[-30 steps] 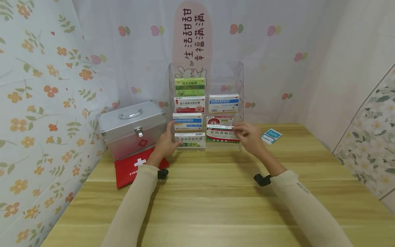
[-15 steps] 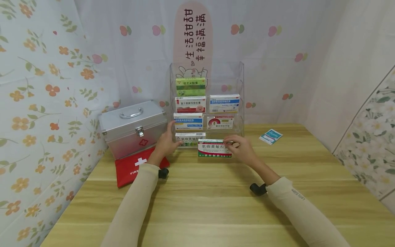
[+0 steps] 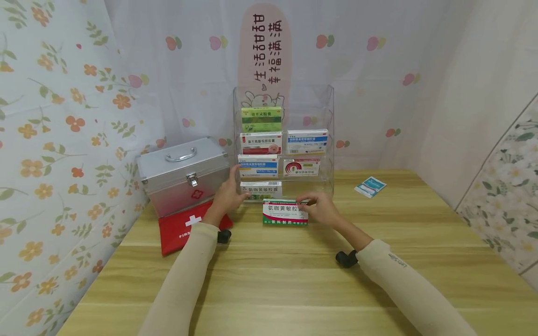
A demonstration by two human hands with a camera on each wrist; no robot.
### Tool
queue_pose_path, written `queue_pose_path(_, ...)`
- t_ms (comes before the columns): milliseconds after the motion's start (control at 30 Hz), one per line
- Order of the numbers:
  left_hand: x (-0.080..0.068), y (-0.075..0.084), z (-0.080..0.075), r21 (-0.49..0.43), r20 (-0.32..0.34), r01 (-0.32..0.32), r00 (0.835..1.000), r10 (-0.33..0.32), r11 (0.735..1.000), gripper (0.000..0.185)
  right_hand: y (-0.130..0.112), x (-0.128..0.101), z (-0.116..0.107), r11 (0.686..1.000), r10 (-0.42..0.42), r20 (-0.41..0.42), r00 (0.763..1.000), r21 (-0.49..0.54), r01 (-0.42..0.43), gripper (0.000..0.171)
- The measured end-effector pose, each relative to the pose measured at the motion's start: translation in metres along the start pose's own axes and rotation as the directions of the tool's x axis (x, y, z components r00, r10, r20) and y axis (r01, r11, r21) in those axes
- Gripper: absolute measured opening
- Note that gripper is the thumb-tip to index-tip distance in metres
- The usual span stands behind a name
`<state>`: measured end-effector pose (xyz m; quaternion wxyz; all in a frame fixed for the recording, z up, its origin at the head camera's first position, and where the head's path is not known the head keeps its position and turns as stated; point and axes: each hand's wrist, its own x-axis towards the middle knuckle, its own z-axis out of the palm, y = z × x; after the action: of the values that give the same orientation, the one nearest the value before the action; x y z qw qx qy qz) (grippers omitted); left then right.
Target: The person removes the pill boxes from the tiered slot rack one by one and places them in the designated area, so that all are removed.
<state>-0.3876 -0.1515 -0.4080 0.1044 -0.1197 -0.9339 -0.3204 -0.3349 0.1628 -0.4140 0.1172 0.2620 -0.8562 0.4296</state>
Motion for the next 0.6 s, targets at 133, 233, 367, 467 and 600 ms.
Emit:
queue_pose_path(133,-0.0004,0.0008,0.0006,-0.006,0.002,0.003,1.000,-0.003,1.000,0.102,0.0012,0.0012,0.0011,1.000,0.021,0.047,0.999,0.004,-0.021,0.016)
queue_pose_path(233,-0.0010,0.0007,0.0003,-0.007,-0.003,-0.005,1.000,0.005,1.000,0.102,0.0007,0.0022,0.0021,0.999,0.048,0.092,0.995,0.012,-0.049,0.020)
queue_pose_path(367,-0.0017,0.0008,0.0002,-0.011,-0.008,-0.016,1.000,0.016,1.000,0.102,0.0003,0.0030,0.0031,0.991,0.113,0.189,0.975,0.047,-0.124,0.034)
queue_pose_path(467,-0.0014,0.0010,0.0006,-0.016,-0.007,-0.013,1.000,0.013,1.000,0.102,0.0007,0.0045,0.0045,0.982,0.150,0.251,0.956,0.074,-0.173,0.043)
queue_pose_path(600,-0.0003,0.0014,0.0011,-0.017,-0.013,-0.014,1.000,0.014,1.000,0.102,0.0025,0.0065,0.0070,0.974,0.174,0.256,0.951,0.096,-0.204,0.040)
